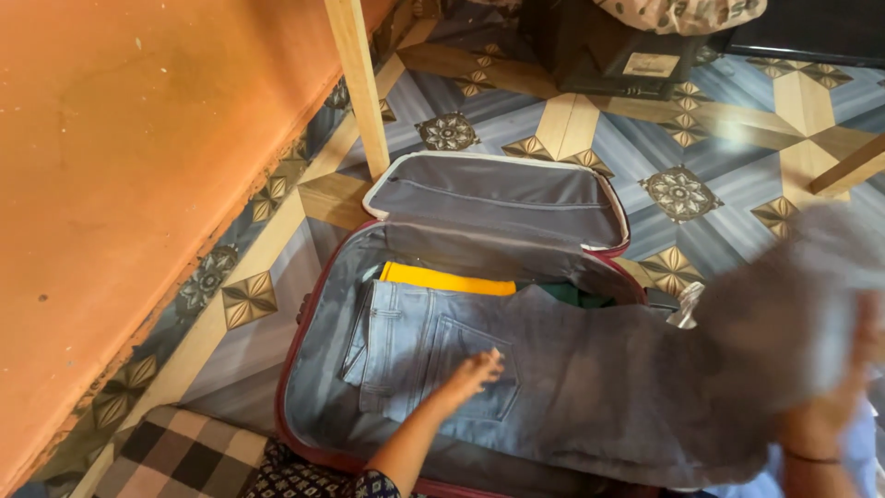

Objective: The person folds and places several clothing items into an open suitcase. They first place a green garment, then a yellow garment, followed by a pair of light blue jeans, and finally a light blue shirt with a pink drawstring.

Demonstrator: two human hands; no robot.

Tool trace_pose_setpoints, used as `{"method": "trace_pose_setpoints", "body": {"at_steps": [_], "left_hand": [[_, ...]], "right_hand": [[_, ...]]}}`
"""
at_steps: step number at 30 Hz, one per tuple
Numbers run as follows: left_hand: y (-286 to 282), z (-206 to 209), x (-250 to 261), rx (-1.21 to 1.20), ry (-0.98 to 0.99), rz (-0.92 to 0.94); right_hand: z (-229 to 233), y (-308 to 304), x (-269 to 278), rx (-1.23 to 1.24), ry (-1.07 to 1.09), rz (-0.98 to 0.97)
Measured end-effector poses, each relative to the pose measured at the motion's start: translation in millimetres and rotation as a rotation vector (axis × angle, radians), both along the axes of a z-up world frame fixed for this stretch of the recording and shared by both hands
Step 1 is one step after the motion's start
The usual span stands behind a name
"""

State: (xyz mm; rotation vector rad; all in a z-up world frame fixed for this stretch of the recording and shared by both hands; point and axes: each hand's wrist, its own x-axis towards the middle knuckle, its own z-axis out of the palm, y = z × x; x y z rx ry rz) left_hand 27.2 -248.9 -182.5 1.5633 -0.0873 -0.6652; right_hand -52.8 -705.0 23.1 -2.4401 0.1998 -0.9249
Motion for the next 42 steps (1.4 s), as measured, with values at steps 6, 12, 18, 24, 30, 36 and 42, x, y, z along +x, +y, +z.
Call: {"method": "trace_pose_setpoints", "body": {"at_steps": [6,12,18,24,30,36,42], "left_hand": [[74,38,18,-0.743,0.310,0.281],[166,11,24,-0.283,0.330,0.708],[141,6,31,0.683,-0.069,0.609],[120,53,18,1.110,-0.308,0.711],[122,43,15,1.194,-0.742,0.679],[116,34,18,1.219,-0.342,0.661],[124,31,29,1.241,-0.173,0.436]], "right_hand": [[-12,287,55,0.199,0.719,0.519],[-40,389,7,-0.451,0.405,0.990],[-85,285,26,-0.691,0.806,0.570],[-127,207,33,-0.268,0.895,0.373],[-145,221,35,-0.307,0.883,0.326],[-144,226,39,-0.273,0.954,0.264],[-169,218,46,-0.237,0.884,0.254]]}}
